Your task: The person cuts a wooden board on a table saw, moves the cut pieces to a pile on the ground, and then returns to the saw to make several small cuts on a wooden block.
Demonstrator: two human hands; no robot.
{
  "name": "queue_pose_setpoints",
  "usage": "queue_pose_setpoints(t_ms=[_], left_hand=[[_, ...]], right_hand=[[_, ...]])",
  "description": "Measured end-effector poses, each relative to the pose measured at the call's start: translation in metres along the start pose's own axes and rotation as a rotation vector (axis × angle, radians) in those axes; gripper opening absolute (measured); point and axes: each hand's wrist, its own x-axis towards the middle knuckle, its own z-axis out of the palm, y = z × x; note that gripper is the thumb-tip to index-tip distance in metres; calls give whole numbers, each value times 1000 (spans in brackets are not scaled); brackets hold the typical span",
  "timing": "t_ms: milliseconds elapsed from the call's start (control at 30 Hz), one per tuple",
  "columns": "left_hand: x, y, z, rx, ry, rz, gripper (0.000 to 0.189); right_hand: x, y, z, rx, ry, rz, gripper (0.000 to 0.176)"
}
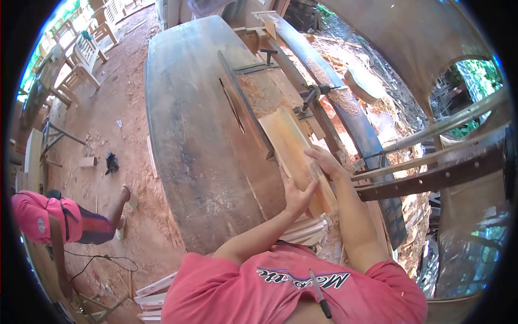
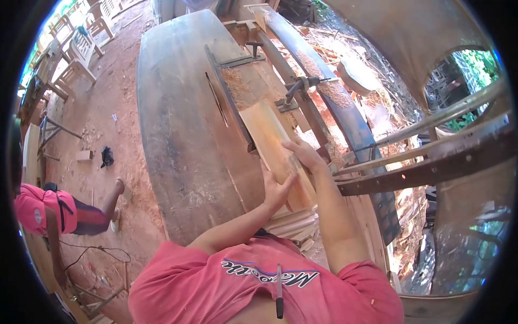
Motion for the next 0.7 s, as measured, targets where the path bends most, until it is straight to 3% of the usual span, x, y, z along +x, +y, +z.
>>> queue_pose_setpoints(t_ms=[67,167,233,267,300,333,367,400,467,600,700], left_hand=[[25,30,0,-18,7,80,66],[75,40,2,244,70,154,56],[100,45,-3,349,-30,-96,58],[99,39,-4,353,-21,-86,58],[99,34,-6,550,-20,10,61],[96,30,-9,748,-18,100,64],[90,49,-13,817,-60,-48,59],[86,60,-16,827,-54,-45,59],[83,75,-22,187,-138,-402,54],[65,93,-37,145,-218,-491,48],[27,107,-48,323,-32,-376,41]], right_hand=[[16,-17,5,-148,62,-83,62],[51,-47,1,-142,21,-174,69],[69,-33,-6,-224,10,-255,72],[78,-29,-10,-432,57,-229,74],[88,-28,-14,-635,110,-208,76],[79,-37,-11,-629,104,-221,76],[56,-48,-6,-665,156,-181,77],[40,-53,-3,-699,210,-139,78],[31,-43,-8,-598,220,-115,82],[17,-24,-9,-695,270,-258,86],[0,-18,2,-755,372,-292,87]])
